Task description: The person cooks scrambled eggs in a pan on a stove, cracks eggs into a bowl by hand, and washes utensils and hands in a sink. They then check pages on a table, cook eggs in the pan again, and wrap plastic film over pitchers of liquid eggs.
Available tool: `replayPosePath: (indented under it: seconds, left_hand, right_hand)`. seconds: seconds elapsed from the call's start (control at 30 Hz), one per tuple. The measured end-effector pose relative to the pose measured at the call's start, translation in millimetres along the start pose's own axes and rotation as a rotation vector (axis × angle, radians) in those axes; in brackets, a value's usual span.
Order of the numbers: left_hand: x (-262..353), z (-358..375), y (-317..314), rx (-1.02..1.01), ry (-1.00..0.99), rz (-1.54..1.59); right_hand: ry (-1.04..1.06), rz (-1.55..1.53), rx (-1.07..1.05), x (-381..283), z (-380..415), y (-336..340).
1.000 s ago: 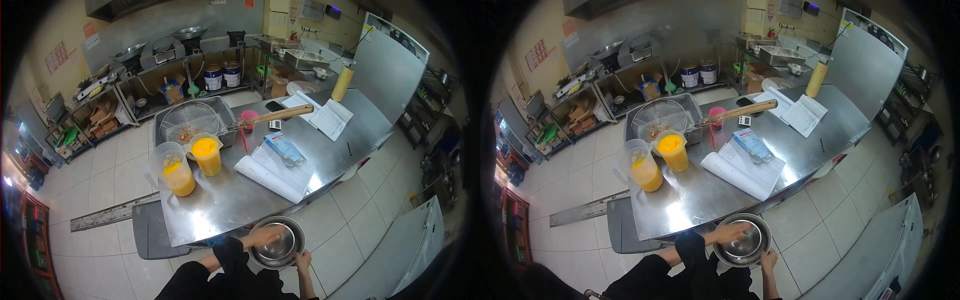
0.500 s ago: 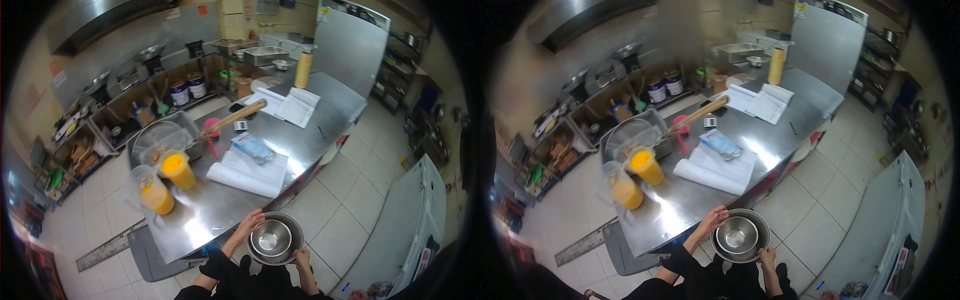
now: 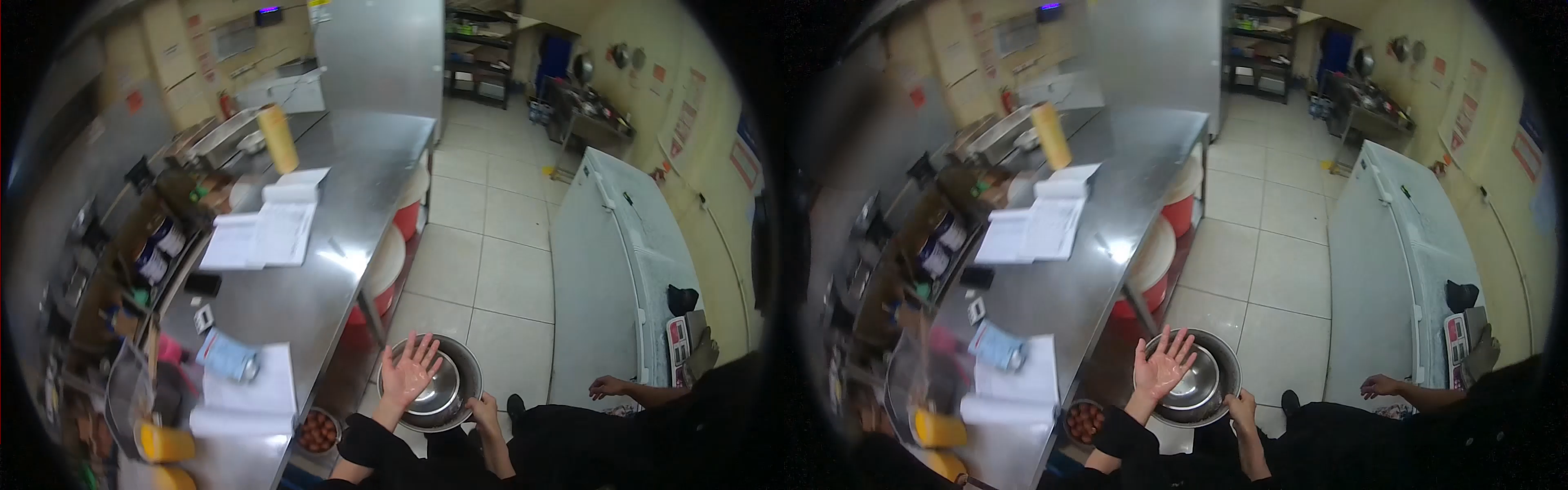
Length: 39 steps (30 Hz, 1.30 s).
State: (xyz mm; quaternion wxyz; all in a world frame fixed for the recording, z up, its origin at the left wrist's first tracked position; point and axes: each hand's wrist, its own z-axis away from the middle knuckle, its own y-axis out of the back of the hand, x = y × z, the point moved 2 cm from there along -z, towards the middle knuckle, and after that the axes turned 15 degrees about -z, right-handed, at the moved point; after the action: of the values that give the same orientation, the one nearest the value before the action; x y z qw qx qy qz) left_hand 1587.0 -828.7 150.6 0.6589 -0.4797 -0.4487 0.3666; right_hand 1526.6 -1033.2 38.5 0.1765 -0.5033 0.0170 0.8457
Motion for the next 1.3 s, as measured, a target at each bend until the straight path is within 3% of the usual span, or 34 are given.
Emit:
replayPosePath:
  seconds: [0.2, 0.27, 0.4, 0.6, 0.67, 0.73, 0.83, 1.0, 1.13, 1.3]
  left_hand:
    - [-11.1, -159.0, -49.6, -0.066, 0.118, -0.108]
    - [-5.0, -209.0, -62.2, -0.096, 0.152, -0.138]
    - [4.6, -321.5, -64.4, -0.067, 0.172, -0.228]
    - [4.4, -530.1, -52.5, -0.119, 0.316, -0.249]
    - [-1.1, -608.2, -64.1, -0.132, 0.364, -0.223]
    - [-6.9, -670.7, -79.3, -0.019, 0.451, -0.292]
    - [-14.2, -767.8, -108.2, -0.043, 0.522, -0.265]
    - [-21.7, -948.4, -118.7, -0.059, 0.543, -0.344]
    - [-16.7, -1087.7, -130.0, -0.087, 0.543, -0.309]
    - [10.8, -1241.5, -191.8, -0.097, 0.446, -0.345]
  right_hand:
    - [-0.025, 0.102, 0.214, -103.3, -124.3, -1.7]
    - [-0.012, -0.146, 0.217, -106.1, -179.9, 6.9]
    - [-0.073, -0.299, 0.276, -179.8, -248.3, 1.0]
    - [-0.092, -0.298, 0.435, -233.5, -396.3, 11.3]
    - [-0.040, -0.389, 0.432, -266.1, -439.2, 8.2]
    - [-0.069, -0.448, 0.462, -306.9, -475.6, 5.4]
    - [-0.078, -0.297, 0.644, -372.0, -529.7, 0.0]
    - [0.049, -0.456, 0.573, -439.1, -675.9, 16.4]
    - [0.030, -0.479, 0.568, -512.2, -801.8, 12.5]
    - [0.062, -0.483, 0.537, -612.6, -935.1, 17.2]
